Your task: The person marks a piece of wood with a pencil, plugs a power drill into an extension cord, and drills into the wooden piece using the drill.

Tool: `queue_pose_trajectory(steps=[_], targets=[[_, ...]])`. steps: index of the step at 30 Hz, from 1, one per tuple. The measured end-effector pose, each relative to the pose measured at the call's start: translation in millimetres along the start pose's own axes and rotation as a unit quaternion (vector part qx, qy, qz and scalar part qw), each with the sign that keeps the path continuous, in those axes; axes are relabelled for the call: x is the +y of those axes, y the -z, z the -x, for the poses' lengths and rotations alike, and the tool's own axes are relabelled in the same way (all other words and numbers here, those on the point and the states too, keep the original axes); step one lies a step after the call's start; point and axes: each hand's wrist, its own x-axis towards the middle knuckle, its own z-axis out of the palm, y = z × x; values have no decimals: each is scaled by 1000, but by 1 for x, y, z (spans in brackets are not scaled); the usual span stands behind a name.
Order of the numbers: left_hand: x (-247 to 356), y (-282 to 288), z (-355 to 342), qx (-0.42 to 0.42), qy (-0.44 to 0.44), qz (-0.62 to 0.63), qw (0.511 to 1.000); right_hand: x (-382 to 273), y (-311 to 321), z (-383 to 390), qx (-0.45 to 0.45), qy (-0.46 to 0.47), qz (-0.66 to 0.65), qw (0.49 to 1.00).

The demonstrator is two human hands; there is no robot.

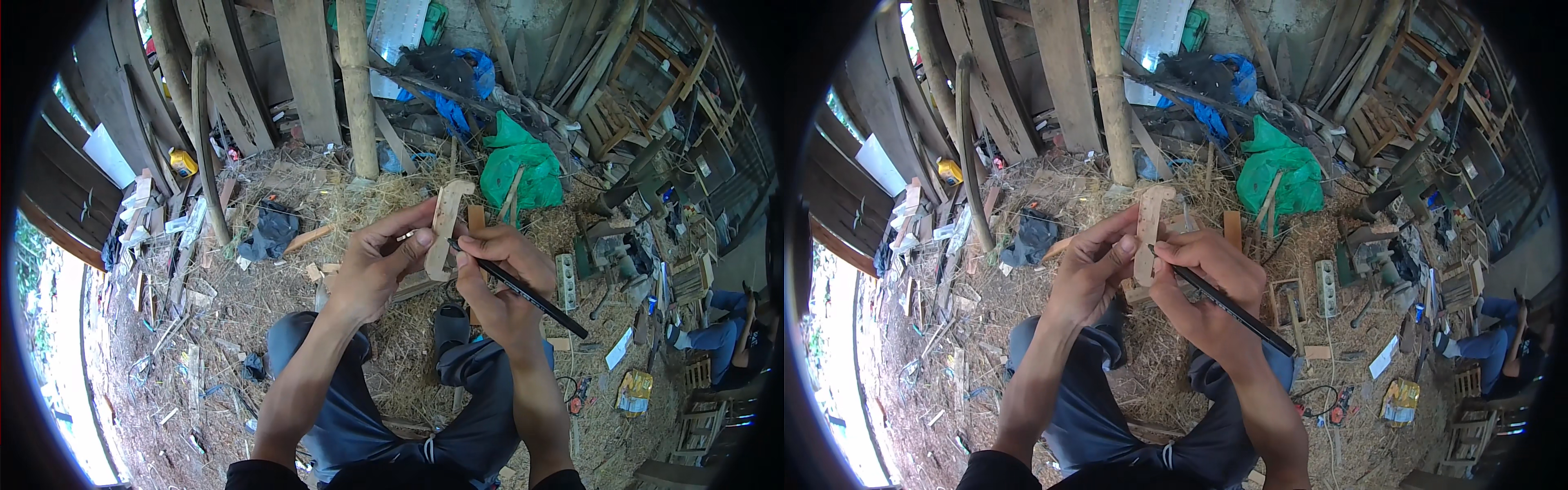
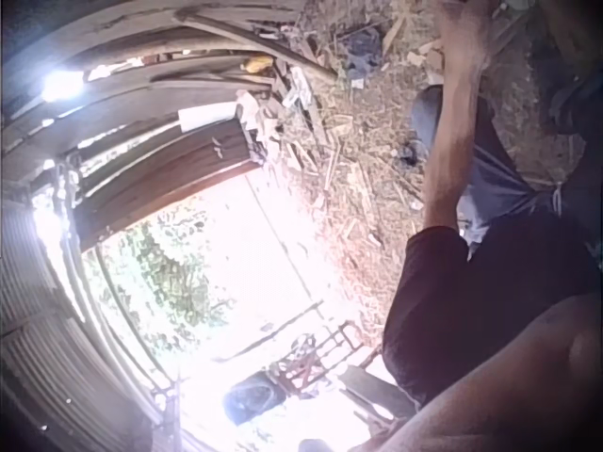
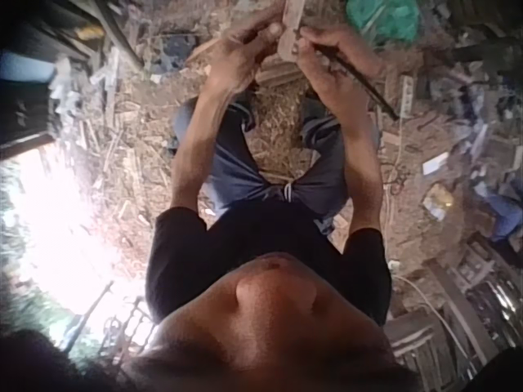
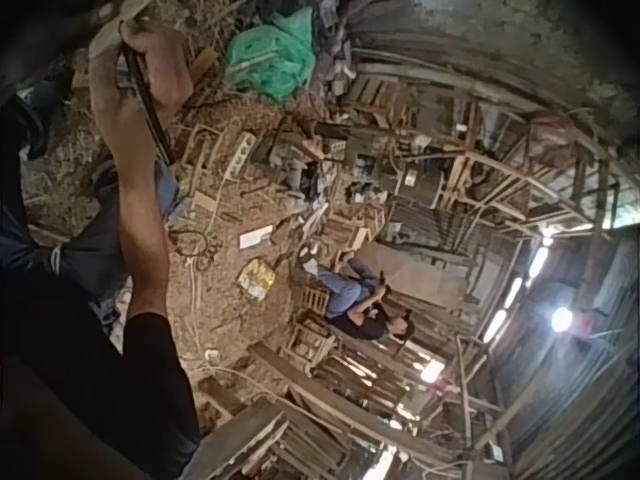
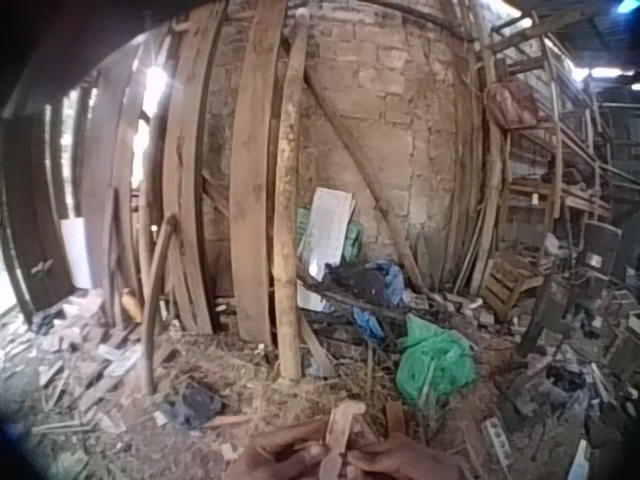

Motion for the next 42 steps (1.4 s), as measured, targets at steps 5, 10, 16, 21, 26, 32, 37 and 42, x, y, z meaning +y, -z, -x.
queue_pose_trajectory(steps=[5,10,16,21,26,32,37,42], targets=[[-1,3,0,-28,-6,21,999,0,1,0,-1,-15,-12,1000],[-3,5,-1,-68,-23,17,997,0,3,-2,-22,14,22,999],[-4,3,0,-37,-22,32,999,1,2,-2,-28,22,35,999],[-3,3,-1,-56,-32,34,997,1,4,-3,-37,35,38,998],[-3,4,-2,-71,-36,16,997,4,3,-2,-26,32,36,999],[-4,5,-1,-42,-33,34,998,1,2,-2,-18,10,12,1000],[1,2,-2,-57,-24,80,995,-1,2,-2,-24,34,25,999],[2,3,-1,-56,-16,108,992,-3,0,-2,-38,28,45,998]])
